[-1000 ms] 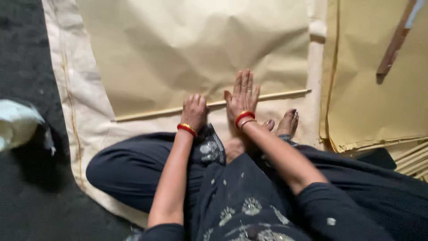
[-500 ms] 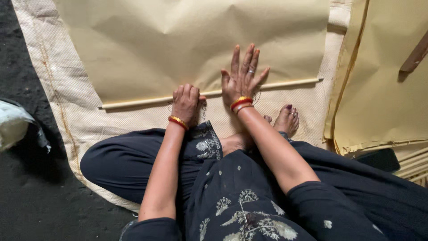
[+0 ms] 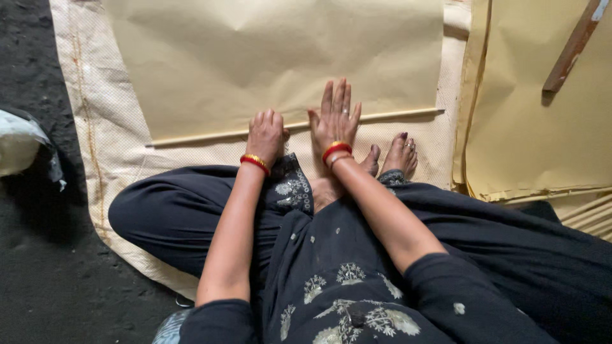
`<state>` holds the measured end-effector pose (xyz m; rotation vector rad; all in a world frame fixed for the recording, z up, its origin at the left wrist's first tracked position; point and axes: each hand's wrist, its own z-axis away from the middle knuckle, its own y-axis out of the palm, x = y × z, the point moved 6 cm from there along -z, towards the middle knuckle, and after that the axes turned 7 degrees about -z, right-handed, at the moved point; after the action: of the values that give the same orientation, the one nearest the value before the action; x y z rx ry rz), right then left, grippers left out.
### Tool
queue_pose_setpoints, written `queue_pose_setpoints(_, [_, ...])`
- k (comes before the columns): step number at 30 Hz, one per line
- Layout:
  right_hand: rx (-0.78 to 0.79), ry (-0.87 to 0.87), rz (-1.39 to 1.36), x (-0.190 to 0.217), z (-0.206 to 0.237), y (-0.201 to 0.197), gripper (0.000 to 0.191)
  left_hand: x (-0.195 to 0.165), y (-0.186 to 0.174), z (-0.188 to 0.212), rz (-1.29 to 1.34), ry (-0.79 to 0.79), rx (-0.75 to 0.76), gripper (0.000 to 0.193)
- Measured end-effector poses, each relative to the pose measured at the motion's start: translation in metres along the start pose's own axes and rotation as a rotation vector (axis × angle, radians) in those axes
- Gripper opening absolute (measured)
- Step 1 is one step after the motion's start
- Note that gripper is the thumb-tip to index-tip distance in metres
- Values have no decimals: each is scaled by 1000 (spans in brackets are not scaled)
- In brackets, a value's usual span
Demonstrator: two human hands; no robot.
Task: The person sits on the floor and rolls a large sheet of beige paper around a wooden dowel. They smooth the paper with their hands and continue rolling it tightly until the sheet is fully wound onto the dowel.
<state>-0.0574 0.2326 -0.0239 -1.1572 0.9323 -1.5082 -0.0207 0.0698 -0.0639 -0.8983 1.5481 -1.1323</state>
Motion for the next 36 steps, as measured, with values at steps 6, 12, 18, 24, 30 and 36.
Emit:
queue_pose_setpoints(6, [-17,15,80,-7,17,14,80,-6,4,23,-11,-50,59,30])
queue_pose_setpoints(12, [86,103,127,8,-23,3,76,-8,4,2,-75,8,-17,34])
queue_pose_setpoints(18, [52,85,125,18,-72,-2,76,6,13,-17,-4,-48,-28,29])
queue_pose_setpoints(24, [-57,185,33,30,-103,-29,78,16,6,-43,-24,-59,-131,29])
queue_pose_setpoints(30, [-218,-56,-79,25,-64,-35,80,13,0,-44,3,-61,-112,33])
queue_pose_setpoints(36, [-70,-5,-18,-8,8,-4,81,-5,3,9,22,-84,73,25])
